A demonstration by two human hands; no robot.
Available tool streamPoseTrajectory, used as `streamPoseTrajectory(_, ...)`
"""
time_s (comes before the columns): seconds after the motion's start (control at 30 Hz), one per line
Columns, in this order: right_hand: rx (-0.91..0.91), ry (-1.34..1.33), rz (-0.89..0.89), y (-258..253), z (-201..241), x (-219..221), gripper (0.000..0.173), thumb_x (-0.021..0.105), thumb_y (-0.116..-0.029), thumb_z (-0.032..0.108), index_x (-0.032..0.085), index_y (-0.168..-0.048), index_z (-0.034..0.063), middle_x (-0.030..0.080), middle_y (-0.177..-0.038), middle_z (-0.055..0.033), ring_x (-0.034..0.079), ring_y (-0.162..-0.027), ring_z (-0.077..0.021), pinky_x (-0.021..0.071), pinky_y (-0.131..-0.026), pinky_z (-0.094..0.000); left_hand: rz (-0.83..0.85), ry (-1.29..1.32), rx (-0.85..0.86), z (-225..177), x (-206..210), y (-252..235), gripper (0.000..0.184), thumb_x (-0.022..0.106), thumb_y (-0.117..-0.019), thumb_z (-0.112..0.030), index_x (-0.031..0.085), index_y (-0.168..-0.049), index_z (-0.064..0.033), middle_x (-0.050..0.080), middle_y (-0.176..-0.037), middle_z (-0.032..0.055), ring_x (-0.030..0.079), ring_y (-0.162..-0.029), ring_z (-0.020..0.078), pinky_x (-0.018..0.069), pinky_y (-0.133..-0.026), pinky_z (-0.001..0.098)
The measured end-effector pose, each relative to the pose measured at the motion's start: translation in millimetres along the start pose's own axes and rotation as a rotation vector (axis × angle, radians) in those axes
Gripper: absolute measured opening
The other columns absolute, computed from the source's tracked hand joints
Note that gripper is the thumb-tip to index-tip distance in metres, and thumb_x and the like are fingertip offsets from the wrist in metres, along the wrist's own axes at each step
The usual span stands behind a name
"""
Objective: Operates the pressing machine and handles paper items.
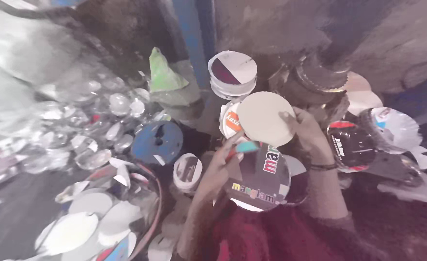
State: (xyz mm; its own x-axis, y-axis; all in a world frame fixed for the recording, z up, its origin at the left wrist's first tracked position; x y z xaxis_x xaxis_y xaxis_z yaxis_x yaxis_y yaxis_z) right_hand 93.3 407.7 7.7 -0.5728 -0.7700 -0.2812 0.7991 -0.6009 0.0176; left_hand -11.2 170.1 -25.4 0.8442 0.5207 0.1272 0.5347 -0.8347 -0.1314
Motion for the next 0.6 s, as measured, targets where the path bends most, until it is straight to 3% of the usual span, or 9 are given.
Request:
streamPoseTrajectory(0.07,0.003,0.056,-0.03,1.2,-2.6,-1.3,0.021,0.059,-0.1041,0.023,0.061,-0.122,0.0121,0.067,-0.094,-0.0032,0.065,-0.072,-0.0084,0.057,-0.064,-0.0283,0.006,0.087,-0.04,4.0,1.9,-0.6,0.053,0.048,-0.0997,-0.003,0.042,-0.152,-0.0065,0.055,-0.143,0.0099,0.061,-0.119,0.0146,0.0523,-0.101,0.0317)
streamPoseTrajectory(0.17,-0.07,0.246,-0.26,10.9,6.9,-9.4,0.031,0.062,-0.1026,0.027,0.057,-0.126,0.0069,0.066,-0.096,-0.0147,0.066,-0.076,-0.0231,0.0562,-0.065,-0.0456,-0.032,0.114,-0.079,6.7,3.7,0.0,0.053,0.049,-0.0993,-0.004,0.042,-0.152,-0.0075,0.053,-0.146,0.0094,0.06,-0.121,0.0141,0.0524,-0.1,0.0316)
streamPoseTrajectory(0.27,-0.38,0.394,-0.636,38.2,39.3,-16.0,0.044,0.056,-0.1051,0.03,0.049,-0.136,-0.0008,0.064,-0.11,-0.0067,0.065,-0.093,-0.0023,0.0572,-0.082,-0.0251,-0.048,0.105,-0.081,5.4,0.6,-0.6,0.055,0.05,-0.0989,-0.004,0.04,-0.153,-0.0059,0.054,-0.145,0.0087,0.06,-0.12,0.0121,0.0523,-0.1,0.0303)
streamPoseTrajectory(0.33,-0.673,0.535,-0.905,64.0,62.2,-2.9,0.038,0.056,-0.105,0.021,0.055,-0.124,-0.0113,0.064,-0.115,-0.0153,0.061,-0.109,-0.0069,0.0496,-0.095,-0.0241,-0.112,0.166,-0.003,3.0,-7.9,3.7,0.054,0.051,-0.0988,-0.006,0.039,-0.151,-0.0011,0.059,-0.138,0.0049,0.063,-0.113,0.0069,0.0539,-0.096,0.0262)
streamPoseTrajectory(0.37,-0.834,0.557,-0.925,73.3,66.7,7.8,0.025,0.058,-0.1031,0.014,0.061,-0.115,-0.0087,0.067,-0.115,-0.017,0.062,-0.113,-0.014,0.0469,-0.097,-0.0294,-0.146,0.245,0.065,4.1,-16.0,7.8,0.054,0.053,-0.1001,-0.011,0.039,-0.151,-0.0013,0.06,-0.138,0.0025,0.063,-0.113,0.0067,0.054,-0.097,0.0264)
streamPoseTrajectory(0.43,-0.979,0.579,-0.663,73.3,59.1,34.5,0.011,0.055,-0.1032,0.011,0.065,-0.108,0.0103,0.069,-0.126,-0.0045,0.061,-0.126,-0.016,0.0467,-0.108,-0.0373,-0.276,0.423,0.185,10.0,-34.3,15.0,0.05,0.062,-0.0989,-0.026,0.051,-0.145,-0.0101,0.067,-0.127,-0.005,0.066,-0.106,0.0036,0.0561,-0.091,0.0225)
streamPoseTrajectory(0.5,-0.858,0.751,-0.274,65.1,34.9,67.5,0.017,0.059,-0.0995,0.013,0.071,-0.111,0.0111,0.069,-0.132,-0.0089,0.06,-0.13,-0.0303,0.0433,-0.108,-0.0552,-0.378,0.688,0.252,17.0,-46.8,21.7,0.036,0.068,-0.094,-0.027,0.064,-0.128,-0.0166,0.073,-0.107,-0.0061,0.069,-0.096,0.0045,0.0569,-0.086,0.0222)
streamPoseTrajectory(0.53,-0.745,0.828,-0.088,60.9,24.2,78.8,0.026,0.063,-0.0994,0.025,0.071,-0.118,0.0098,0.065,-0.139,-0.0104,0.056,-0.135,-0.0348,0.0389,-0.11,-0.0638,-0.38,0.778,0.262,19.3,-49.9,22.8,0.03,0.068,-0.0935,-0.028,0.069,-0.122,-0.0178,0.074,-0.105,-0.0049,0.07,-0.097,0.0059,0.0565,-0.089,0.0238)
streamPoseTrajectory(0.6,-0.632,0.863,0.012,52.9,23.3,85.4,0.041,0.059,-0.0998,0.042,0.071,-0.121,0.0095,0.064,-0.14,-0.0107,0.054,-0.136,-0.0364,0.0357,-0.111,-0.0679,-0.42,0.883,0.228,21.7,-46.4,18.9,0.02,0.065,-0.0957,-0.028,0.072,-0.11,-0.0166,0.074,-0.099,-0.0024,0.07,-0.094,0.0081,0.0573,-0.089,0.0265)
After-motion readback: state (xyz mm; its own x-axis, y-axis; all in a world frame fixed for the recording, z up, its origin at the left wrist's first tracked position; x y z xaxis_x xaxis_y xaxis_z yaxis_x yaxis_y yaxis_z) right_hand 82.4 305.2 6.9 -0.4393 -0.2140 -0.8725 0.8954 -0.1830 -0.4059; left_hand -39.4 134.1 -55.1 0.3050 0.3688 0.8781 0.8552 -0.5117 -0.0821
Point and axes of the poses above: each hand's wrist, its own y-axis away from the middle knuckle, its own x-axis out of the palm, z = x × y, the point moved 3 cm from there along -y, towards the middle knuckle
